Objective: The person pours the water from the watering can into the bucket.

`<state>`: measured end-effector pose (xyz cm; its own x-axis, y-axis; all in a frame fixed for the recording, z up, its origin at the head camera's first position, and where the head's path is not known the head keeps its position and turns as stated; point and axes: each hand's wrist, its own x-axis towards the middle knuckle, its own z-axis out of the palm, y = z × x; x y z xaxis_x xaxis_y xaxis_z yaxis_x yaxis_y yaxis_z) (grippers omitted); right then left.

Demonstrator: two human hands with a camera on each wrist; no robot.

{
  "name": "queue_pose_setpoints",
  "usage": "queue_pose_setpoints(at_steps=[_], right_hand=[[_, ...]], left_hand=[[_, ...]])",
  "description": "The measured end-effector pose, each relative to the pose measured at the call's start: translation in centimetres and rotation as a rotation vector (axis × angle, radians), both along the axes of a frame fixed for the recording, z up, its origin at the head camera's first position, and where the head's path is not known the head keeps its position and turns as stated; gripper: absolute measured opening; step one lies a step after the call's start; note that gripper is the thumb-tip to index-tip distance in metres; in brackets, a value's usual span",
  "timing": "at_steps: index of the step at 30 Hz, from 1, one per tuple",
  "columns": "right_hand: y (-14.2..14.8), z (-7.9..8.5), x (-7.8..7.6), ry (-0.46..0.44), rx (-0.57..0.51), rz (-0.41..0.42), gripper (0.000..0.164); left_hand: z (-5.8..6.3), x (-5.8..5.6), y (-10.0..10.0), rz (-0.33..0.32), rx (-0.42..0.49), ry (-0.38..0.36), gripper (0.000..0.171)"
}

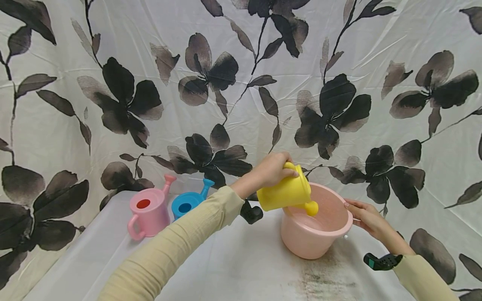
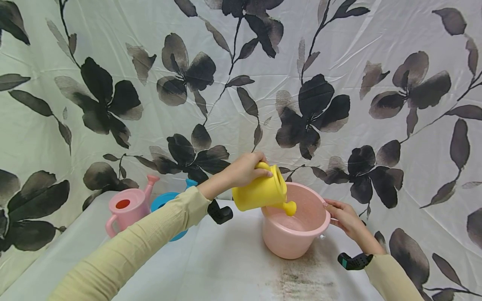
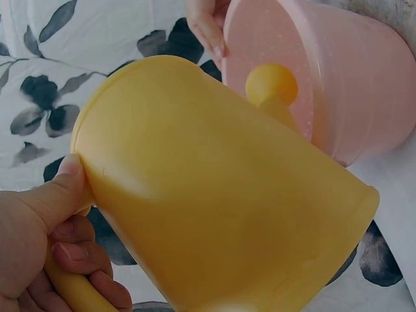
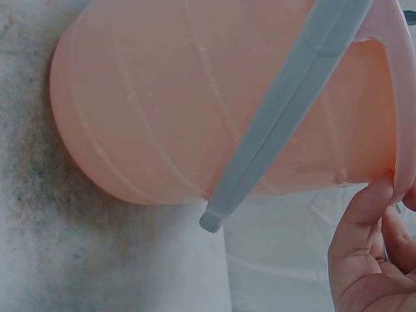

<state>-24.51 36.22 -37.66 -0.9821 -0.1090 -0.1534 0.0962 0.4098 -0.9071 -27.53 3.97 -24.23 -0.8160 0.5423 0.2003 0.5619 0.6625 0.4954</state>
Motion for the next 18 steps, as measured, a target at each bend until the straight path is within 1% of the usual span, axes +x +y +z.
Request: queue_pose_setpoints(at_steps=[6,12,18], right_hand=[[-0.02,0.07,-0.06,-0.009,-0.01,-0.013,0.069],[-0.05,0.16,-0.02,-0.013,-0.024,-0.005,0.07],[-0.08,0.09,-0.03,-0.013,-0.008,-0.009,0.07]], left_hand=[[-0.05,-0.03,0.04,-0.003,0.004,0.0,0.027],[-0.06,-0.03,0.03,-0.003,0.004,0.002,0.027],[-0.02,0.06,0.03,0.002,-0.001,0.003,0.028]])
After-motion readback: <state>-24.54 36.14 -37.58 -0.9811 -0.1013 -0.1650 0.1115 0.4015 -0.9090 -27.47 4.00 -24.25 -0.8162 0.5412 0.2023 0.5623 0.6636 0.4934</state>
